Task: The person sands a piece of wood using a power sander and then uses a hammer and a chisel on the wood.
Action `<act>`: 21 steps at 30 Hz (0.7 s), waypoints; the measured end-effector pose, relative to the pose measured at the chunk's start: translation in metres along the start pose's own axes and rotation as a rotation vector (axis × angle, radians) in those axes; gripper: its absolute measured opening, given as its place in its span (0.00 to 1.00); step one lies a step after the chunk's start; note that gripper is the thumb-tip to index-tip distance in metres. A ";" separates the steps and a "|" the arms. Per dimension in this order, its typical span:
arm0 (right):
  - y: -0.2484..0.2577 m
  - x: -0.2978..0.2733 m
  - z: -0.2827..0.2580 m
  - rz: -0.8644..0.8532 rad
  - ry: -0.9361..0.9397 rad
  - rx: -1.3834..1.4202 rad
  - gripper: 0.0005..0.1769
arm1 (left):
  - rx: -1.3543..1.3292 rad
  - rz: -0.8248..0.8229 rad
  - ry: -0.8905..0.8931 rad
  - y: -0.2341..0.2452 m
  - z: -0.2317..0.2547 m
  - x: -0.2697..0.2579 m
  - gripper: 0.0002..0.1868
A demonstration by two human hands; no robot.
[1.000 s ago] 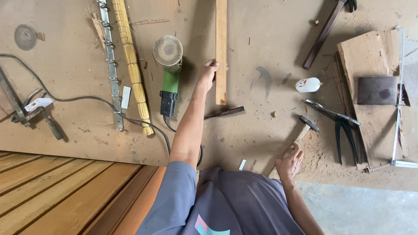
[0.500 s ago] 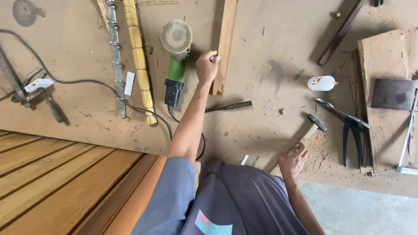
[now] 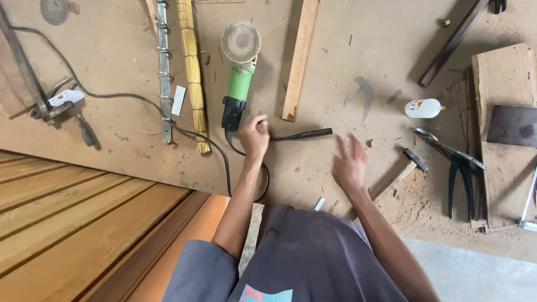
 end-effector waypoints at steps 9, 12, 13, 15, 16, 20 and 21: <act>-0.101 0.039 0.008 -0.177 0.129 -0.236 0.19 | 0.139 -0.333 0.061 -0.071 -0.009 0.006 0.24; -0.085 -0.006 0.053 -0.369 -0.044 -0.147 0.17 | 0.125 -0.237 0.023 -0.073 -0.003 0.006 0.27; -0.097 -0.014 0.071 -0.368 -0.047 -0.147 0.17 | 0.123 -0.240 0.022 -0.074 0.000 0.008 0.27; -0.113 -0.033 0.114 -0.220 -0.161 -0.191 0.17 | 0.225 -0.123 -0.069 -0.070 0.011 0.009 0.29; -0.105 -0.037 0.117 -0.222 -0.165 -0.189 0.17 | 0.225 -0.128 -0.070 -0.074 0.011 0.006 0.29; -0.076 -0.039 0.138 -0.129 -0.484 0.326 0.13 | 0.304 0.040 -0.150 -0.082 0.014 0.003 0.32; -0.072 -0.040 0.144 -0.141 -0.570 0.425 0.14 | 0.345 0.087 -0.174 -0.087 0.018 0.002 0.32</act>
Point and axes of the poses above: each hand's wrist, its own x-axis towards the middle knuckle, its own y-axis out of the back of the hand, z = x × y, the point moved 5 cm from there along x, towards the middle knuckle, and after that the axes turned 11 degrees about -z, right-handed, at the moved point
